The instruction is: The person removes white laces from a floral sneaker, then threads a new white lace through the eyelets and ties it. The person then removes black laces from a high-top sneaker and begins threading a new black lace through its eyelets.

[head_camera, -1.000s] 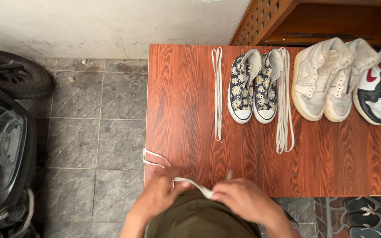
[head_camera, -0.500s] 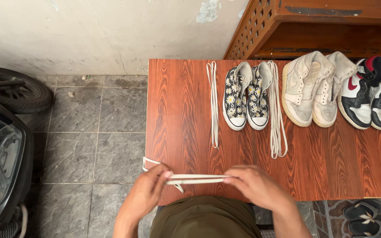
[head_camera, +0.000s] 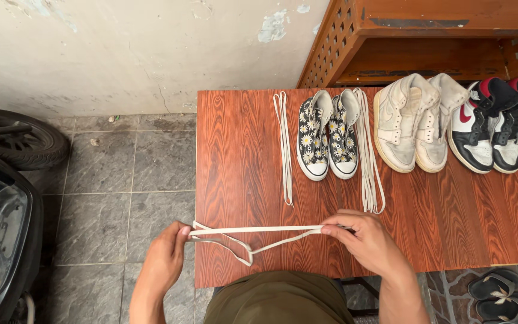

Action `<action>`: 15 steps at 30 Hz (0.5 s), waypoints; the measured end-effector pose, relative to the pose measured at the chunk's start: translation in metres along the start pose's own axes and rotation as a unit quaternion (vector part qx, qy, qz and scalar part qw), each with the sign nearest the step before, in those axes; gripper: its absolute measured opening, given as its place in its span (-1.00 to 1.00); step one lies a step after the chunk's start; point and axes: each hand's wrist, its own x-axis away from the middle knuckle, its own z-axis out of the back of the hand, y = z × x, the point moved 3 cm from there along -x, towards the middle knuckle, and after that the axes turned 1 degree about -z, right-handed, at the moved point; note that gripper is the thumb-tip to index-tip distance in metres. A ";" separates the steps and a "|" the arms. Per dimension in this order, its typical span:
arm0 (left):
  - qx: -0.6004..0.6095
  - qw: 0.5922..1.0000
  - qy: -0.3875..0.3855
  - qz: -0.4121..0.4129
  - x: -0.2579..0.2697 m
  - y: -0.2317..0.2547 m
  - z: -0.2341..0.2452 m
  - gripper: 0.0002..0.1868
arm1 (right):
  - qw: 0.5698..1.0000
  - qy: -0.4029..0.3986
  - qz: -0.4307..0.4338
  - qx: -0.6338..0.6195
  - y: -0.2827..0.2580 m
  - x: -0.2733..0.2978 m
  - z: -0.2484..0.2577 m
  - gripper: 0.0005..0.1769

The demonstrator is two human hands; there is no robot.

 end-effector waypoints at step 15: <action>0.462 0.844 -0.269 -0.044 0.014 0.131 -0.123 -0.65 | 0.987 0.050 0.153 0.022 -0.053 0.004 -0.040 -0.81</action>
